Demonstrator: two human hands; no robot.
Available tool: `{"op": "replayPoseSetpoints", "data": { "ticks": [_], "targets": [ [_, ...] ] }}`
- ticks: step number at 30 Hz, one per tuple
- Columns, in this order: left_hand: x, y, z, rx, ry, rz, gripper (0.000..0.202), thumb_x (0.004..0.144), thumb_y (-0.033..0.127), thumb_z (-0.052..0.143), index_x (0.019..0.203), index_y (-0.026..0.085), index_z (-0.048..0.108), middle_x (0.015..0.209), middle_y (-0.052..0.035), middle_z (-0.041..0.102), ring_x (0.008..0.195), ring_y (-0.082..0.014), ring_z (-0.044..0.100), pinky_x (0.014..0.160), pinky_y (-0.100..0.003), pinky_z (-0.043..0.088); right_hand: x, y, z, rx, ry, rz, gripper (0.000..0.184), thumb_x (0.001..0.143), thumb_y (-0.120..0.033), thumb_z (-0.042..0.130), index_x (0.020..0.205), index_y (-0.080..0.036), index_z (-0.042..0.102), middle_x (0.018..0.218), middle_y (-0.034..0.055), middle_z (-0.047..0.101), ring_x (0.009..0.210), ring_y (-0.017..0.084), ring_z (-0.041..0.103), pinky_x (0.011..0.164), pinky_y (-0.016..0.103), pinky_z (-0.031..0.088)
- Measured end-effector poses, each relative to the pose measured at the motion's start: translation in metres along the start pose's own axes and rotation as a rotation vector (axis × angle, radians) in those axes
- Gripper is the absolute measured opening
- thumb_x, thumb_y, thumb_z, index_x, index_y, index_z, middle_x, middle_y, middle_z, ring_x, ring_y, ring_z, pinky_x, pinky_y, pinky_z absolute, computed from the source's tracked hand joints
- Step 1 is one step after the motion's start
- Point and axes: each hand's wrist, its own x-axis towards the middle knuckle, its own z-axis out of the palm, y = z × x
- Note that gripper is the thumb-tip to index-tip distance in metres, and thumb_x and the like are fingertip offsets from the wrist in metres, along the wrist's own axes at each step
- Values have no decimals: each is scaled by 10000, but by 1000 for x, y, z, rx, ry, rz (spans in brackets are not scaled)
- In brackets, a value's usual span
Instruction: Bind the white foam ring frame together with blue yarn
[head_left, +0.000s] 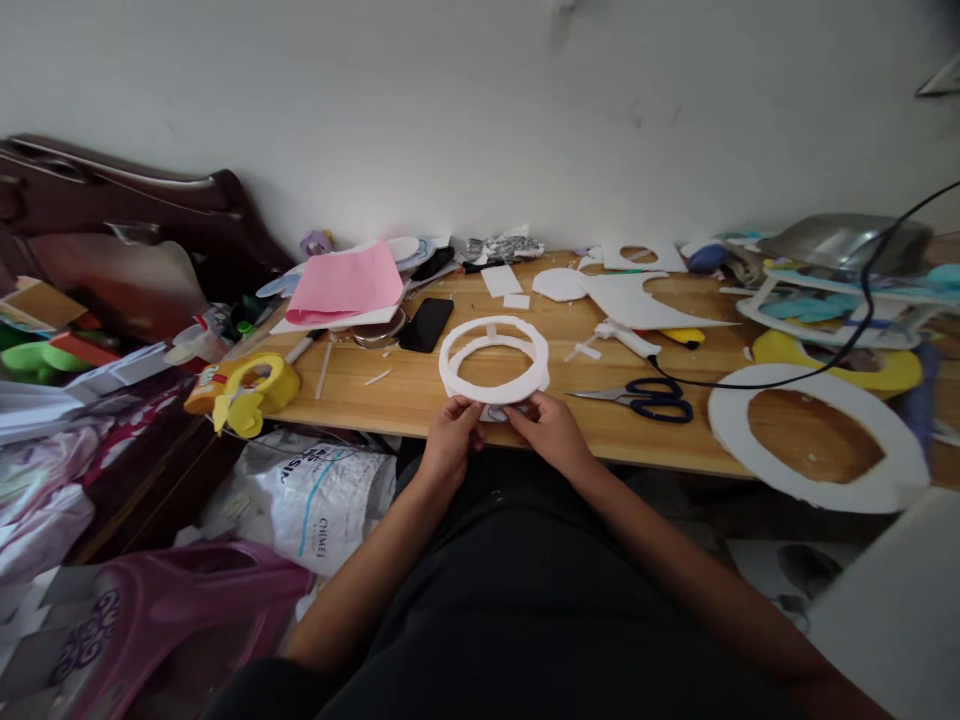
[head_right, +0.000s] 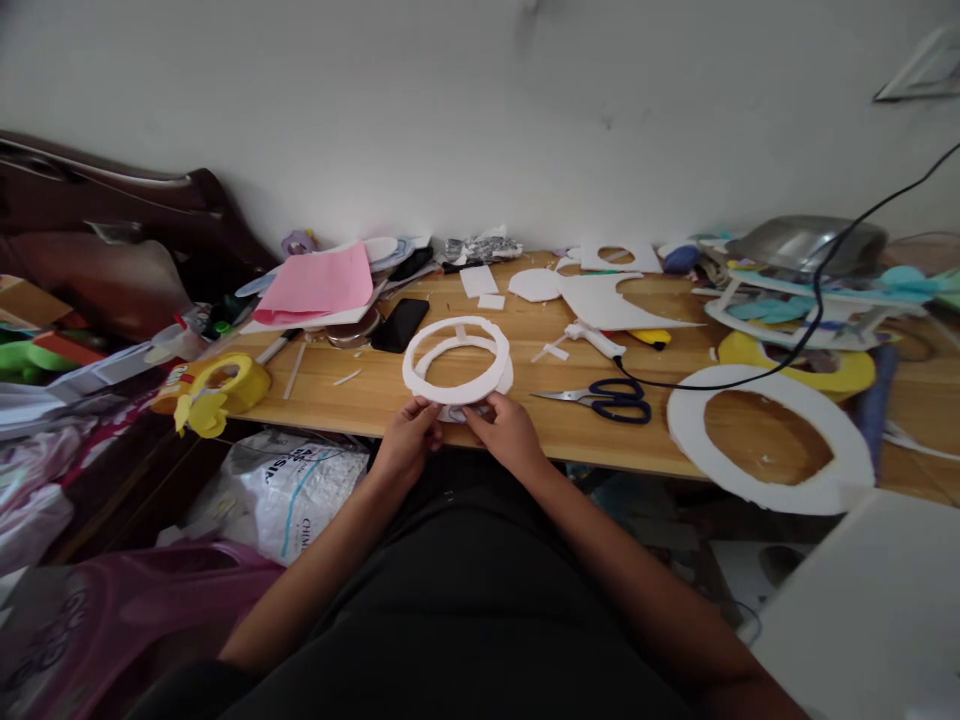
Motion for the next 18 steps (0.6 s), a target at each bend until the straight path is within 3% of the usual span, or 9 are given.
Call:
{"op": "replayPoseSetpoints", "data": {
  "ticks": [4,8,12,18],
  "targets": [
    [-11,3,-7,-62,23,12,472,612,465,875,856,163,605,742,22,643,623,-93,613,526,-195,480,2,-2,3,-107,63,-15,274,824,-449,693,902,-190,733,803,83,764,685,230,684,618,307,499],
    [-20,8,-23,-104,47,4,453,638,427,873,859,173,570,960,-52,730,756,-141,701,580,-216,511,3,-2,3,-143,61,-18,275,847,-470,673,863,-200,723,716,73,746,652,233,688,575,295,478],
    [-26,13,-38,-144,82,22,405,692,387,854,881,178,562,904,-58,752,847,-171,735,644,-222,526,2,1,3,-159,61,-19,263,845,-463,684,855,-202,719,658,64,730,616,237,684,560,300,467],
    [-27,13,-46,-218,108,78,373,721,343,851,863,191,542,977,-32,748,1014,-177,728,957,-326,538,3,4,2,-150,77,-25,196,809,-402,725,818,-206,717,695,67,744,658,241,697,594,305,483]
  ]
}}
